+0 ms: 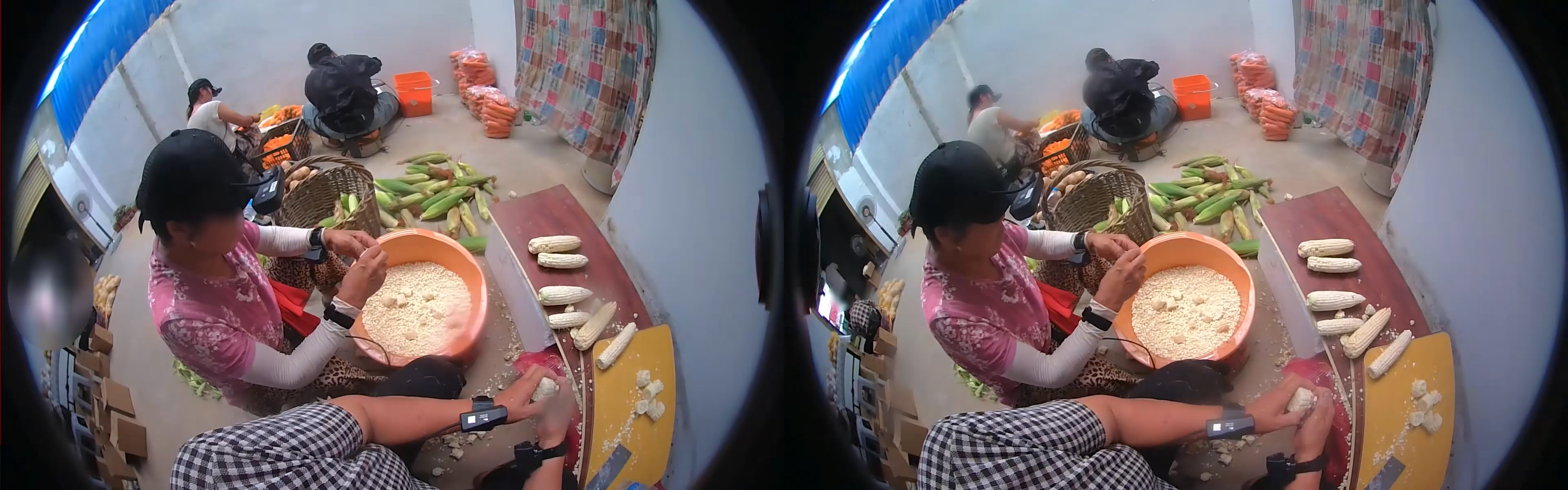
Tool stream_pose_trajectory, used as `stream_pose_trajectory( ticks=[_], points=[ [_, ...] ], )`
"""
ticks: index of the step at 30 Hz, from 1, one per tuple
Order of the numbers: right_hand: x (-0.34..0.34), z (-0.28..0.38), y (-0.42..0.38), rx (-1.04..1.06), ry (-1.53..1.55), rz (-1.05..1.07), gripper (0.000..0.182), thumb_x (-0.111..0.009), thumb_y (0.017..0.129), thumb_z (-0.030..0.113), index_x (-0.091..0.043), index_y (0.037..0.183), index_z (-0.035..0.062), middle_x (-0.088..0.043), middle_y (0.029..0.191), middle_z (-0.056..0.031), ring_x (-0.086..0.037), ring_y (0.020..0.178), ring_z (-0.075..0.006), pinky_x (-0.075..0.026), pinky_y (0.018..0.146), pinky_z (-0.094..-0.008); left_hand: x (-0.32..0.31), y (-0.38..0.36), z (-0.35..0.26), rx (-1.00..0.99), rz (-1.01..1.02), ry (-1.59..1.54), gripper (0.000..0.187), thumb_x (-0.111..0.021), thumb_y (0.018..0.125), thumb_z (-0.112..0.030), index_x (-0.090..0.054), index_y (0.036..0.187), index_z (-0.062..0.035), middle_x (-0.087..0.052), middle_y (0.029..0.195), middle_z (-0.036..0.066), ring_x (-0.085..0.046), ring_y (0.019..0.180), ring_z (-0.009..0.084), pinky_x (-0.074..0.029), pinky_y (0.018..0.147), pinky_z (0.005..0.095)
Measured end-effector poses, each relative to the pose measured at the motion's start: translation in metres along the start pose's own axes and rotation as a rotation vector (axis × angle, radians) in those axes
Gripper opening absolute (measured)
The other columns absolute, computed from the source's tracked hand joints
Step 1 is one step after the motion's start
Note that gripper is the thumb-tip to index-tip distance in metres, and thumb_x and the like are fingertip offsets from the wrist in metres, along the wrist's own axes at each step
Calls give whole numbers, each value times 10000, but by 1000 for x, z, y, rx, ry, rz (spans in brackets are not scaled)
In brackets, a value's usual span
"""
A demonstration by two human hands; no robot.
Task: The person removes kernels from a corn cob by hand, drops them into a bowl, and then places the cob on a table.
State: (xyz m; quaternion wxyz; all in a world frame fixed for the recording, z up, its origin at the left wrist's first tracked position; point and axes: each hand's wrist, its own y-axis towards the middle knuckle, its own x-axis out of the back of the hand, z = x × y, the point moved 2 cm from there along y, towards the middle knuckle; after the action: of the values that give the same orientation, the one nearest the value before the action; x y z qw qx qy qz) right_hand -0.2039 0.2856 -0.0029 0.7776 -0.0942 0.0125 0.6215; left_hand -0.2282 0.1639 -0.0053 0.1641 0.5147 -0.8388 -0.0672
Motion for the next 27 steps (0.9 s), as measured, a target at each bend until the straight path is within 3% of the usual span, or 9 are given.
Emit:
stream_pose_trajectory(
  ticks=[4, 8, 11, 15, 20, 23, 27],
  points=[
    [5, -11, 3, 66, 10, 17, 223, -400, 983, 213, -517, 902, 42, -512, 853, -23, -524, 765, -101, -435, 673, -264, -1, 2, 6, -64, -21, 87, 464, -601, 818, -186, -449, 1224, -19, -465, 1073, 195, -471, 1042, 335, -365, 939, 393],
    [1, -5, 0, -2, 56, -4, 209, -405, 982, 200, -520, 937, 31, -524, 870, -32, -541, 781, -116, -454, 692, -280, -2, 4, -4, -21, -9, 24, 485, -603, 816, -173, -439, 1244, -16, -451, 1091, 199, -458, 1054, 343, -361, 946, 400],
    [-1, -2, 2, -108, 193, -27, 208, -402, 988, 191, -522, 974, 21, -543, 887, -43, -557, 788, -125, -471, 703, -288, -4, 6, 0, -23, -22, -3, 498, -597, 812, -160, -431, 1258, -14, -442, 1101, 195, -452, 1073, 338, -355, 958, 400],
    [4, -3, 2, -12, 56, 29, 205, -395, 994, 172, -522, 1004, 10, -553, 900, -50, -570, 792, -132, -479, 694, -278, -3, 5, 1, 7, -20, -32, 502, -582, 796, -127, -409, 1254, -15, -431, 1103, 189, -453, 1087, 326, -352, 970, 389],
    [-3, 4, -1, -72, 239, 65, 203, -402, 995, 182, -519, 1020, 17, -554, 903, -47, -577, 808, -129, -481, 689, -260, 4, 5, -1, 45, 19, -63, 502, -565, 785, -102, -385, 1246, -19, -411, 1120, 179, -463, 1080, 300, -365, 965, 371],
    [-6, 9, -5, -102, 275, 18, 328, -367, 998, 242, -509, 1091, -39, -557, 960, -117, -562, 888, -219, -458, 799, -344, 4, 6, -6, 50, -12, -146, 503, -560, 757, -136, -400, 1218, -16, -413, 1087, 178, -450, 1059, 314, -353, 961, 378],
    [2, 9, -8, 32, -8, 42, 377, -376, 1001, 275, -488, 1167, -44, -534, 1049, -123, -546, 973, -217, -455, 849, -342, 6, 7, -9, 20, -5, -139, 500, -558, 743, -148, -418, 1205, -15, -417, 1074, 176, -444, 1052, 321, -343, 966, 380]
  ],
)
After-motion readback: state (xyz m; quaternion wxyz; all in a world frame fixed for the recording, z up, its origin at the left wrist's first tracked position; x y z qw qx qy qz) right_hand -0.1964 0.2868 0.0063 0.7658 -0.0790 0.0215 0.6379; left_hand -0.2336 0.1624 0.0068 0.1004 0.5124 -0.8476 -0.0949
